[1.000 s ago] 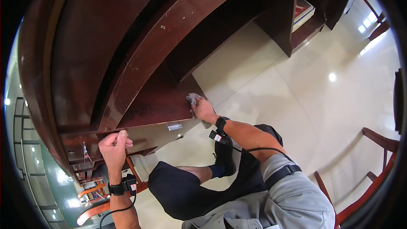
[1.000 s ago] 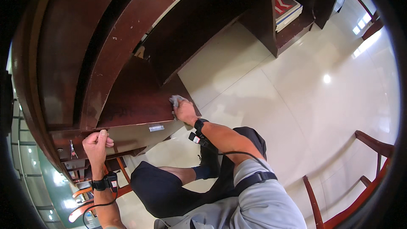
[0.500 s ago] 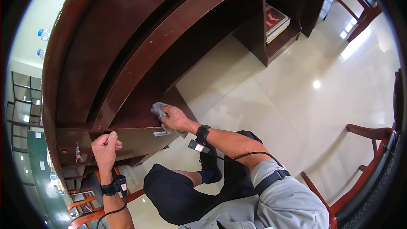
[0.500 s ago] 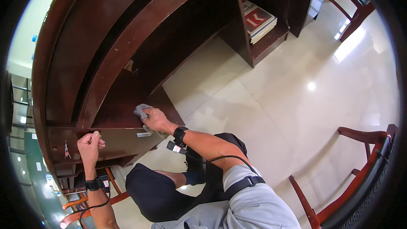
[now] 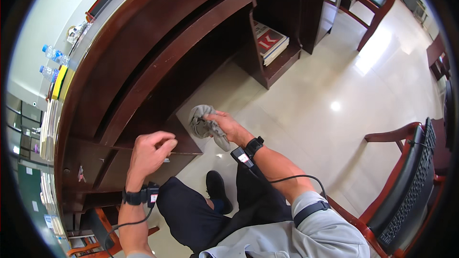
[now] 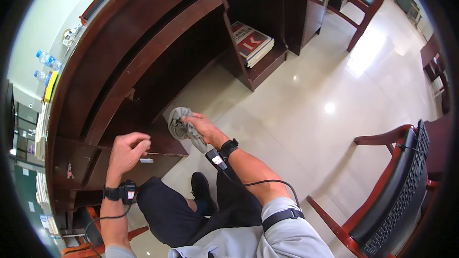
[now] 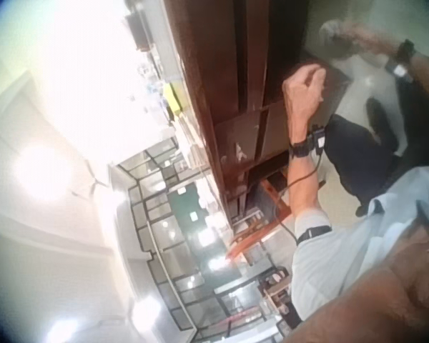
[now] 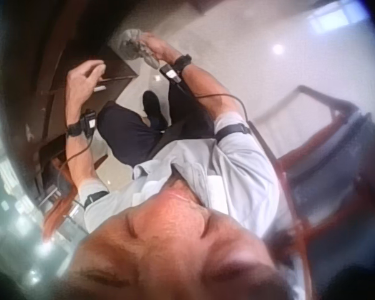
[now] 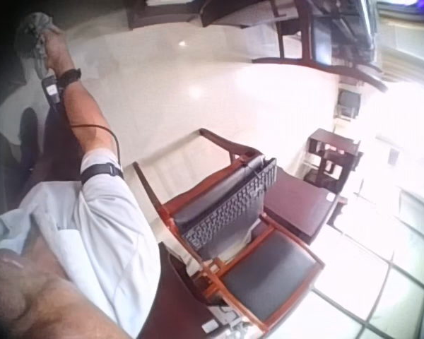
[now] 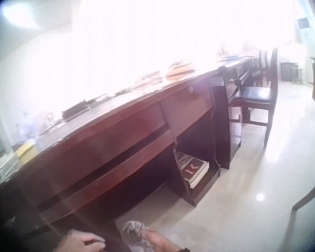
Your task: The person wipes a desk, drawer, and a keyboard with a cloth, then removes a book from a shelf, wipes the shelf, and replaces the book.
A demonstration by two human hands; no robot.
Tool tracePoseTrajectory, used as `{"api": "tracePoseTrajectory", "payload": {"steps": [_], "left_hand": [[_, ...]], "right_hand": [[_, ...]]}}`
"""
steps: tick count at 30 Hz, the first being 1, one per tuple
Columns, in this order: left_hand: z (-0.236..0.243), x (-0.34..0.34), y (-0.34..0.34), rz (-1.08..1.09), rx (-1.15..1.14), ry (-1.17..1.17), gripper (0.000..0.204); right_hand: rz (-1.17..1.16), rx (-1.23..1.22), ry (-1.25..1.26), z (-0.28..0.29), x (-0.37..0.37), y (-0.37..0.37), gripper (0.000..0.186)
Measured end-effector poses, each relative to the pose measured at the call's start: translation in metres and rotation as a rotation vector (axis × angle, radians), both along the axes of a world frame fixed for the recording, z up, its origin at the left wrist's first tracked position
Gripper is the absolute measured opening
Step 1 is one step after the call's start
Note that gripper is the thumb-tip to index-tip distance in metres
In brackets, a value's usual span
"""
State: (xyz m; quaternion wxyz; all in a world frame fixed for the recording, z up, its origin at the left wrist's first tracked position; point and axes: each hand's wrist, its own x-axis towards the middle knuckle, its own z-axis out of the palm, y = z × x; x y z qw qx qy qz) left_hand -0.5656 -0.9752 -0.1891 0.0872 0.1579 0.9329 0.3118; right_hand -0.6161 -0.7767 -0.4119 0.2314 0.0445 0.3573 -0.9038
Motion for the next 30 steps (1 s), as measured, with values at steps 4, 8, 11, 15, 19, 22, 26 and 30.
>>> {"api": "tracePoseTrajectory", "payload": {"steps": [4,8,11,15,19,22,26,30], "left_hand": [[-0.025,-0.041,0.05,-0.103,0.049,-0.087,0.025],[-0.064,-0.072,0.099,-0.262,0.11,-0.218,0.024],[-0.088,-0.088,0.146,-0.383,0.128,-0.285,0.025],[-0.112,-0.102,0.208,-0.471,0.144,-0.4,0.025],[-0.12,-0.089,0.273,-0.681,0.185,-0.411,0.024],[-0.121,-0.059,0.318,-0.81,0.21,-0.442,0.024],[-0.117,-0.011,0.368,-1.015,0.268,-0.486,0.026],[-0.105,0.057,0.416,-1.237,0.296,-0.555,0.03]], "right_hand": [[-0.239,-0.048,-0.042,-0.006,0.01,0.041,0.029],[-0.453,-0.05,-0.073,-0.005,0.034,0.077,0.026],[-0.665,-0.026,-0.128,-0.006,0.056,0.098,0.024],[-0.888,0.33,-0.129,0.016,0.096,0.126,0.022],[-1.14,0.518,-0.118,0.049,0.155,0.154,0.023],[-1.282,0.678,-0.087,0.092,0.219,0.167,0.019],[-1.402,1.241,0.044,0.125,0.305,0.167,0.024],[-1.389,1.742,0.2,0.174,0.409,0.146,0.044]]}}
